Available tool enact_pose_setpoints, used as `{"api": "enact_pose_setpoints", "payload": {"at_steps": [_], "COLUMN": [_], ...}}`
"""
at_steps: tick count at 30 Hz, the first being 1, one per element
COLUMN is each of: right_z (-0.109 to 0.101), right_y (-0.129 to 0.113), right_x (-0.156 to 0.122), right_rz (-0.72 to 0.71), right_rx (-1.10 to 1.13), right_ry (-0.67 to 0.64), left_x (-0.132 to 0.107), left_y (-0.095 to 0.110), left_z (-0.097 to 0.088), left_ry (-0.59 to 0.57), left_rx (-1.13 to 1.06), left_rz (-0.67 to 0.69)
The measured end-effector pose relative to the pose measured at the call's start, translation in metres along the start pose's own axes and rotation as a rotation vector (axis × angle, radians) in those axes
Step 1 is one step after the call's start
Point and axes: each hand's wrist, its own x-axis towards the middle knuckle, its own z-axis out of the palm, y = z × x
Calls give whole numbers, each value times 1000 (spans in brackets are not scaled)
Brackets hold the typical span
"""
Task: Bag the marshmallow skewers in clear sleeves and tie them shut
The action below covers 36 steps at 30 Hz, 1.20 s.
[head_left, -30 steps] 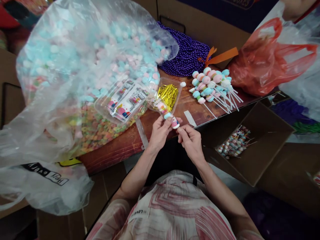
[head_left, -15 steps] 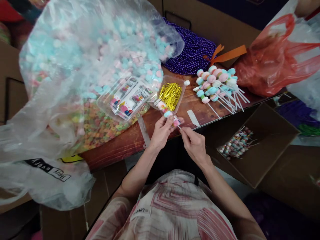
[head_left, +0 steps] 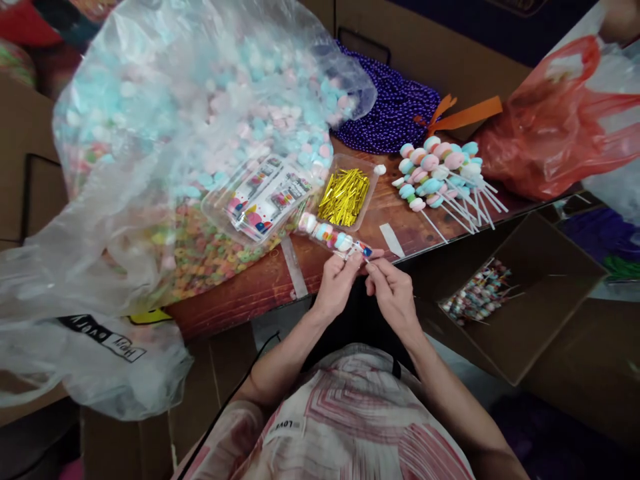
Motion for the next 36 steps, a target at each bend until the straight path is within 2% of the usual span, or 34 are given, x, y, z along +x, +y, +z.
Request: {"api": "enact_pose_setpoints", "payload": {"at_steps": [5,9,12,14,15,16,18,20,22,25,29,33,36], "right_z": [13,33,40,36,33,30,28,31,39,50,50,33,13], "right_y": [-3,-14,-27,-35,-39,-43,-48,-52,-52,-49,-47,-52,-52], "right_x": [8,18,26,34,39,46,63,83,101,122,130,121,106], "right_rz": [29,152,246,148,55,-44,-192,-222,-160,-51,-9,-11,-90], "right_rx": [96,393,492,292,120,-75,-442,-689,-840,-927,-917,-918,-875], "right_ry": [-62,-27,-199,-351,-369,-335,-137,46,53,-24,-33,-41,48], "left_x": [-7,-12,-16,-16,-15,-14,-12,-10,-9,-7,-2,4,10], "left_y": [1,20,35,44,47,49,51,49,46,41,46,51,50], "left_z": [-4,-11,-17,-21,-24,-26,-31,-34,-36,-36,-35,-33,-31], "left_ry": [28,15,12,69,103,139,184,193,198,225,261,256,229], "left_rx": [79,164,52,-25,-48,-63,-62,-23,9,7,-32,-64,-61], "left_rz": [115,154,144,206,251,289,303,252,223,247,263,242,227]}}
